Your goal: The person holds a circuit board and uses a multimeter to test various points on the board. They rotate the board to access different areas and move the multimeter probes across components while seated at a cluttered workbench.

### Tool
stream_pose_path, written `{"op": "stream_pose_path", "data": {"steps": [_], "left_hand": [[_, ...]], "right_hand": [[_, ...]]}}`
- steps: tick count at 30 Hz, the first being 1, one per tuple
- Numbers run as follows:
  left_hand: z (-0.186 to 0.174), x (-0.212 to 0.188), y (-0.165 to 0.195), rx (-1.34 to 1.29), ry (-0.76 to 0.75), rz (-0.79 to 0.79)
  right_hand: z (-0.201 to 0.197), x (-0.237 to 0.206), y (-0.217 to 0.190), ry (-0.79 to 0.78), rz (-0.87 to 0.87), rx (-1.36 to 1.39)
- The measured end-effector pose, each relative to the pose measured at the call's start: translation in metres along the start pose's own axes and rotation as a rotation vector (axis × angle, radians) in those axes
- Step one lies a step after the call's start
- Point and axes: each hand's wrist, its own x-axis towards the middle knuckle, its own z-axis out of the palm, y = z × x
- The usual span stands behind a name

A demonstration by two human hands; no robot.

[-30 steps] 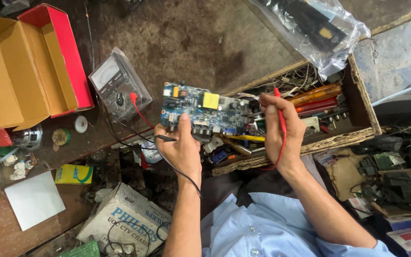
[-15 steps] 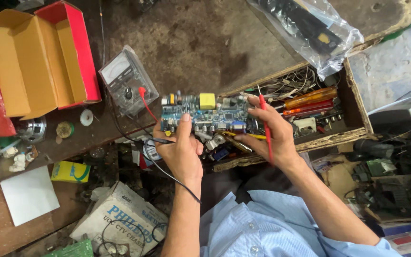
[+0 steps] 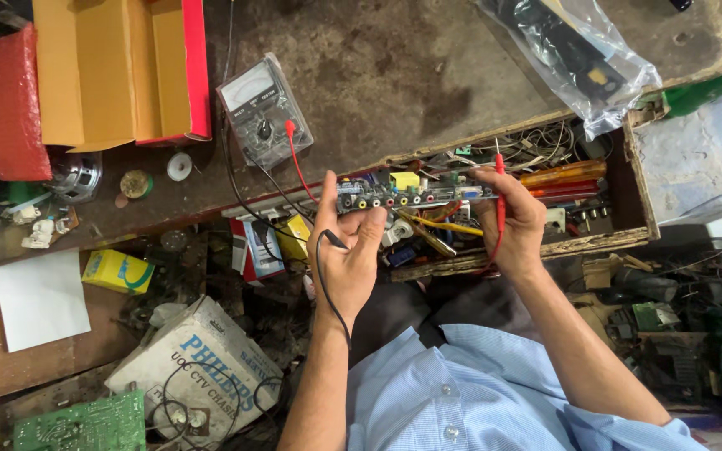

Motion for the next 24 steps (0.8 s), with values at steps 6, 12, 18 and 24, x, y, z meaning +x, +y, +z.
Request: {"op": "stream_pose_path", "data": {"steps": [6, 12, 18, 24], "left_hand": [[-0.003, -0.003, -0.003, 0.066, 0.016, -0.053], [-0.007, 0.000, 0.005, 0.081, -0.013, -0.030], [-0.033, 0.006, 0.029, 0.576, 0.029, 0.060], [-0.041, 0.010, 0.031, 0.543, 0.029, 0.334]], "right_hand": [[0.003, 0.005, -0.006, -0.013, 0.006, -0.041], [0.003, 0.003, -0.005, -0.021, 0.060, -0.037], [0.002, -0.003, 0.015, -0.023, 0.201, 0.209], [-0.009, -0.006, 0.024, -0.077, 0.361, 0.285]]}}
